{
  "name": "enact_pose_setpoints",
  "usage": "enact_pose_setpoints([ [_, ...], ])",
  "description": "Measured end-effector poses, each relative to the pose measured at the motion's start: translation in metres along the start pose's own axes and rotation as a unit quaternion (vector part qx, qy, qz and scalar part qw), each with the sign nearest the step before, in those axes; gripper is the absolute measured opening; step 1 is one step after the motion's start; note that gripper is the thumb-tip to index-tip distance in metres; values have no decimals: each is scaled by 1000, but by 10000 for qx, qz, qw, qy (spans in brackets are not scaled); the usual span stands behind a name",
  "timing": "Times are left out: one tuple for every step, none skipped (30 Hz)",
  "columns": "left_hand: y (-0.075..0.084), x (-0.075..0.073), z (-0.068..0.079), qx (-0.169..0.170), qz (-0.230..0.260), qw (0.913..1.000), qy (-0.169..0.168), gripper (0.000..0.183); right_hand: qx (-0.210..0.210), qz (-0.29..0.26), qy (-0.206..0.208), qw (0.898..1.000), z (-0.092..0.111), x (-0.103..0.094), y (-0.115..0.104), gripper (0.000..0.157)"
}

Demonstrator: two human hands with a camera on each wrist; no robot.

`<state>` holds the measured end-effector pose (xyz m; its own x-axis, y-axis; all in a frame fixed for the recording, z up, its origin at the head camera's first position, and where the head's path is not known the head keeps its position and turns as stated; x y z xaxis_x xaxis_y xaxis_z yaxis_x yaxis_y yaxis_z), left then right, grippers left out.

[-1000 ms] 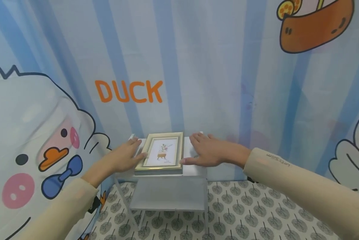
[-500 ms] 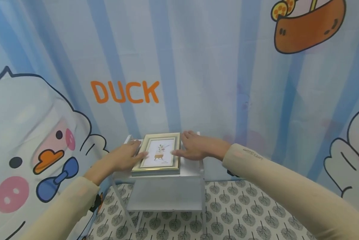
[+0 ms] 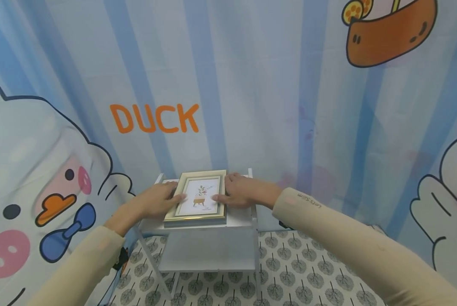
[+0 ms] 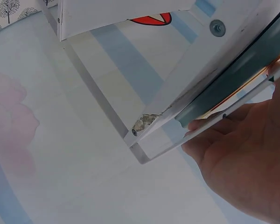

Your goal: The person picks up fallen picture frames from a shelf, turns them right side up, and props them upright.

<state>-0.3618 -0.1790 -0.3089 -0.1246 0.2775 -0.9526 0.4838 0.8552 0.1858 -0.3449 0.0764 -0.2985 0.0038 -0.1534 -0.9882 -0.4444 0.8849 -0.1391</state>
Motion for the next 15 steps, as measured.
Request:
enact_pose_setpoints([
  [0, 0, 0, 0, 35, 10000, -9, 60, 6, 19, 1, 10000, 0, 0, 0, 91],
  [0, 0, -1, -1, 44, 10000, -22, 60, 15, 28, -5, 10000, -1, 0, 1, 91],
  [-1, 1, -2, -21, 61, 10000, -40, 59, 31, 25, -15, 10000, -1, 1, 1, 90],
  [-1, 1, -2, -17, 78, 10000, -56, 58, 40, 13, -25, 10000, -1, 1, 2, 90],
  [-2, 2, -3, -45, 96, 9999, -68, 57, 50, 15, -47, 10000, -2, 1, 2, 90],
  [-2, 2, -4, -72, 101, 9999, -75, 56, 66, 12, -63, 10000, -2, 2, 2, 90],
  [-3, 3, -5, -111, 118, 9998, -86, 55, 82, 2, -69, 9999, -3, 2, 2, 89],
  [-4, 3, -6, -144, 132, 9998, -103, 53, 108, -10, -62, 9999, -3, 2, 2, 89],
  [-5, 4, -7, -181, 154, 9996, -119, 50, 143, -34, -49, 9999, -4, 2, 2, 88],
  [-5, 4, -8, -207, 164, 9996, -132, 49, 176, -55, -43, 9998, -4, 2, 2, 88],
  [-6, 4, -9, -259, 175, 9994, -148, 47, 208, -69, -50, 9997, -5, 1, 2, 87],
  [-6, 5, -10, -286, 179, 9993, -172, 45, 234, -96, -49, 9997, -5, 1, 2, 86],
  [-7, 5, -11, -317, 179, 9991, -197, 44, 262, -111, -49, 9996, -5, 1, 2, 85],
  [-7, 5, -12, -331, 156, 9991, -207, 44, 270, -124, -53, 9995, -6, 0, 2, 83],
  [-7, 5, -13, -343, 136, 9991, -216, 45, 247, -140, -45, 9996, -7, 0, 2, 80],
])
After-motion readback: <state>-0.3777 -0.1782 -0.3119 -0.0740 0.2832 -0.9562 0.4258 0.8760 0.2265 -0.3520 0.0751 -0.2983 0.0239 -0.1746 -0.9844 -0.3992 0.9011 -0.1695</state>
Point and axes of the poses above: each hand's wrist, its own z-axis away from the middle knuckle, its own x-axis out of the palm, y = z × x, the point moved 2 cm from there along -z, towards the middle knuckle, and after that the axes turned 11 degrees about y, right-handed, at the moved point
